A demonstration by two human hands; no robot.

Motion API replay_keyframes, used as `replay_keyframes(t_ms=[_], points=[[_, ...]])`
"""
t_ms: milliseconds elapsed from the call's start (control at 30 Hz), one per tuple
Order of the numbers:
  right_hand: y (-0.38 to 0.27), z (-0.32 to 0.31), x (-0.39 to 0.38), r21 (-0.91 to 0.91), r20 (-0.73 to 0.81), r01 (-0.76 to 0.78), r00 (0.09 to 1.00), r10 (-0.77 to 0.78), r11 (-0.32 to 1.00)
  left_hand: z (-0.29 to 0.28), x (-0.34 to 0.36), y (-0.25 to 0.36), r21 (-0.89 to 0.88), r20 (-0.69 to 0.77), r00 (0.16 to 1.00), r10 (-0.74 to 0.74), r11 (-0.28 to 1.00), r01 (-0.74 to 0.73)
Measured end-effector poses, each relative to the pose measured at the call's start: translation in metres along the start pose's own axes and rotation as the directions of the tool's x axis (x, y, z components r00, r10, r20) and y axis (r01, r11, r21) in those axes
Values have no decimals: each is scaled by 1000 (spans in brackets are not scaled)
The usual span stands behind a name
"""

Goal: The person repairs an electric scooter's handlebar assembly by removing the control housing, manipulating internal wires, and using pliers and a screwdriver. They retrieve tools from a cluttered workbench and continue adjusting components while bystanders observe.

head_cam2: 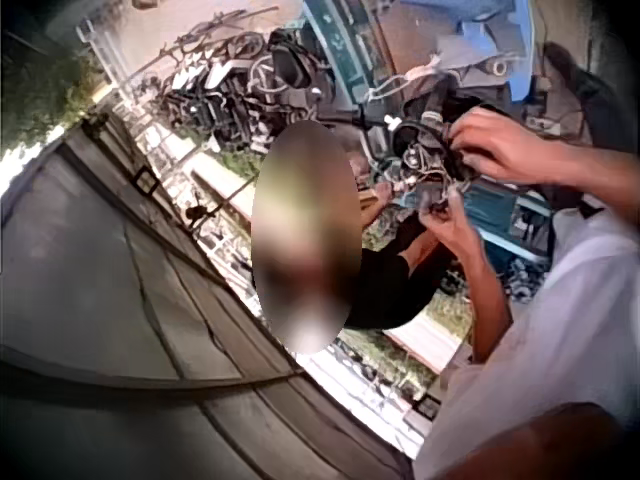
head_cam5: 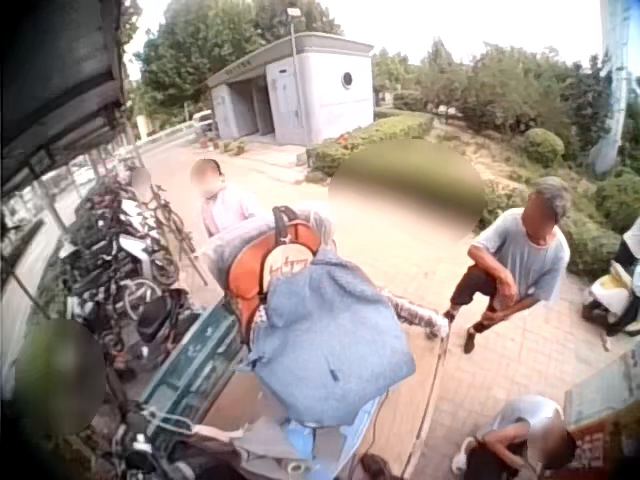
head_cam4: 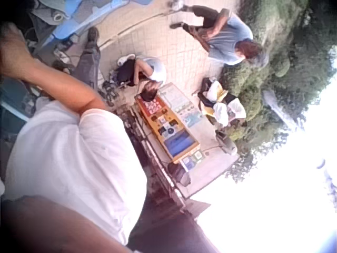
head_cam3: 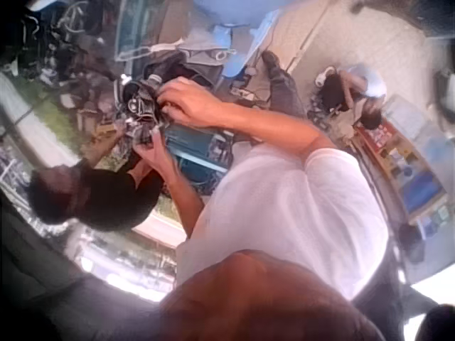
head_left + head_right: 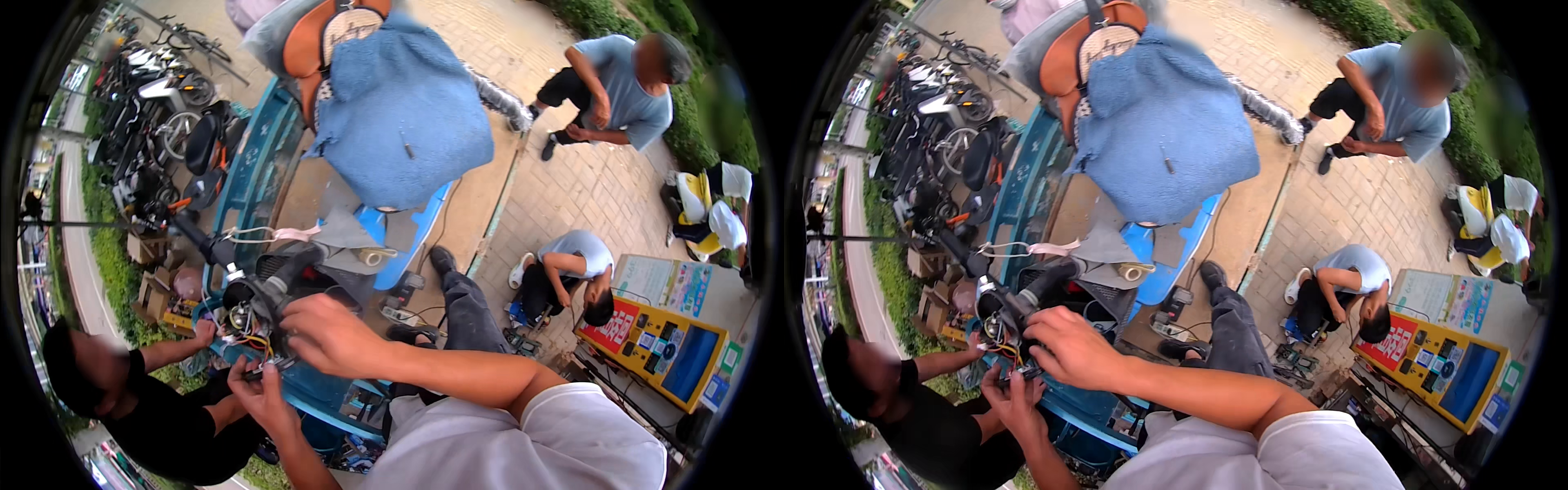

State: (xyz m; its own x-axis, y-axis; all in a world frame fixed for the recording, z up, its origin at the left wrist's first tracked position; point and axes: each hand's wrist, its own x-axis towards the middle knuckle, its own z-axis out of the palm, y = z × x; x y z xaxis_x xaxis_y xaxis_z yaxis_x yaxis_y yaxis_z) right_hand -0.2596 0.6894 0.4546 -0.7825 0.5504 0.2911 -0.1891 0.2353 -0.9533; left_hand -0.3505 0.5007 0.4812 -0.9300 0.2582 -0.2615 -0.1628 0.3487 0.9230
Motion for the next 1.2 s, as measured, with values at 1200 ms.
replay_keyframes(t_ms=[1200], points=[[-187, -23, 73, -370, 574, 493, 788, -224, 787, 10, 77, 74, 428, 478, 754, 451, 630, -648]])
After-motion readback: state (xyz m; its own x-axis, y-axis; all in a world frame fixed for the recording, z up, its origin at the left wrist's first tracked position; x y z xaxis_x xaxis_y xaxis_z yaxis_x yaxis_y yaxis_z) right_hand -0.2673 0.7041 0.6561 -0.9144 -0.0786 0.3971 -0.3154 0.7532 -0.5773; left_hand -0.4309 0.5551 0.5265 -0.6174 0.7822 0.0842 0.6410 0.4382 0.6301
